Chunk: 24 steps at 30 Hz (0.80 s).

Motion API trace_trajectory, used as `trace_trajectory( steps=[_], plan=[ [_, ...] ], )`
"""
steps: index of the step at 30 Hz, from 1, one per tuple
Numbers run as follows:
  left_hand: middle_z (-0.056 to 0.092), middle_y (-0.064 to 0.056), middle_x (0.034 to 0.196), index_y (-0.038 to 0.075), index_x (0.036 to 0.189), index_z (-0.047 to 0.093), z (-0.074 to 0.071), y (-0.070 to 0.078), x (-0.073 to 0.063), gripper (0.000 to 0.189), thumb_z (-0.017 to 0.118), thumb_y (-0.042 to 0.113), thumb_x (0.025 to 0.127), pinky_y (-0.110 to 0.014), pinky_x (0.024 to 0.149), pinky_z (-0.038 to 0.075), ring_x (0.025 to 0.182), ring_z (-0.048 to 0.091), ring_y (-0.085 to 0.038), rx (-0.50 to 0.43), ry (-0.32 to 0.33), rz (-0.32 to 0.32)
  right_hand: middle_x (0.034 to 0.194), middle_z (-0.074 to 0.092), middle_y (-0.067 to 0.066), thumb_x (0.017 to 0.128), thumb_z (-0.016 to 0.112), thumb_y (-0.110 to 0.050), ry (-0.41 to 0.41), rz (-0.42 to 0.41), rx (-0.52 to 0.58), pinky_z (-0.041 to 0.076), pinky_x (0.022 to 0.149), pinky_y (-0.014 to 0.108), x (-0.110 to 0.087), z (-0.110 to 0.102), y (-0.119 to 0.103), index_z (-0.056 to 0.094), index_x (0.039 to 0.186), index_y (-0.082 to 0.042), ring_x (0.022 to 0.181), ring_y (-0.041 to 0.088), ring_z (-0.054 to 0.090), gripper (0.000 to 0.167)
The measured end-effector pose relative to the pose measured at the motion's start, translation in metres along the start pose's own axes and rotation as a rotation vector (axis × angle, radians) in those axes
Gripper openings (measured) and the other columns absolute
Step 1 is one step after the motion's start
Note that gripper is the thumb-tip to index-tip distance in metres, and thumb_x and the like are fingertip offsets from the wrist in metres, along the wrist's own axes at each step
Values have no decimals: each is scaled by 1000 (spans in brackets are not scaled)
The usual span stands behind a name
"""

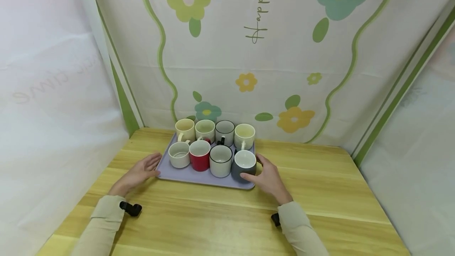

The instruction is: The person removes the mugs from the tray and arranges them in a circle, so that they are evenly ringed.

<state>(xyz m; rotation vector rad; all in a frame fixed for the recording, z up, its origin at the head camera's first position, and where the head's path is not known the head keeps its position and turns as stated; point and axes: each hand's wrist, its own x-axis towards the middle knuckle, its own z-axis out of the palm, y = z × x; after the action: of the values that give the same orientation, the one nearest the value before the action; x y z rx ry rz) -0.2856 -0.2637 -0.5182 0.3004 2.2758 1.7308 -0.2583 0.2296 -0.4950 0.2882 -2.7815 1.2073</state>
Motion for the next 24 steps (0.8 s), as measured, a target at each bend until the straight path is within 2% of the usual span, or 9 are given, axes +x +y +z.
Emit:
trace_trajectory(
  steps=[6,16,24],
  plan=[
    [7,-30,175,-7,167,6,2,-3,1,88,61,-10,98,-49,131,20,162,11,-48,-30,-8,-11,144,65,19,72,95,-55,67,0,-5,52,115,59,7,12,-7,54,150,-5,136,38,62,101],
    [5,-28,176,-5,168,4,3,-1,-1,87,58,-11,99,-51,132,19,163,8,-47,-35,-19,-21,126,74,17,67,100,-47,182,47,-28,61,100,53,11,21,-13,61,140,-2,116,35,72,95],
    [6,-28,176,-5,167,5,3,-4,2,88,60,-12,98,-50,132,18,163,9,-47,-47,-15,-16,123,76,15,64,101,-42,224,39,-19,63,95,50,12,23,-12,65,136,-5,111,32,74,89]
  ],
)
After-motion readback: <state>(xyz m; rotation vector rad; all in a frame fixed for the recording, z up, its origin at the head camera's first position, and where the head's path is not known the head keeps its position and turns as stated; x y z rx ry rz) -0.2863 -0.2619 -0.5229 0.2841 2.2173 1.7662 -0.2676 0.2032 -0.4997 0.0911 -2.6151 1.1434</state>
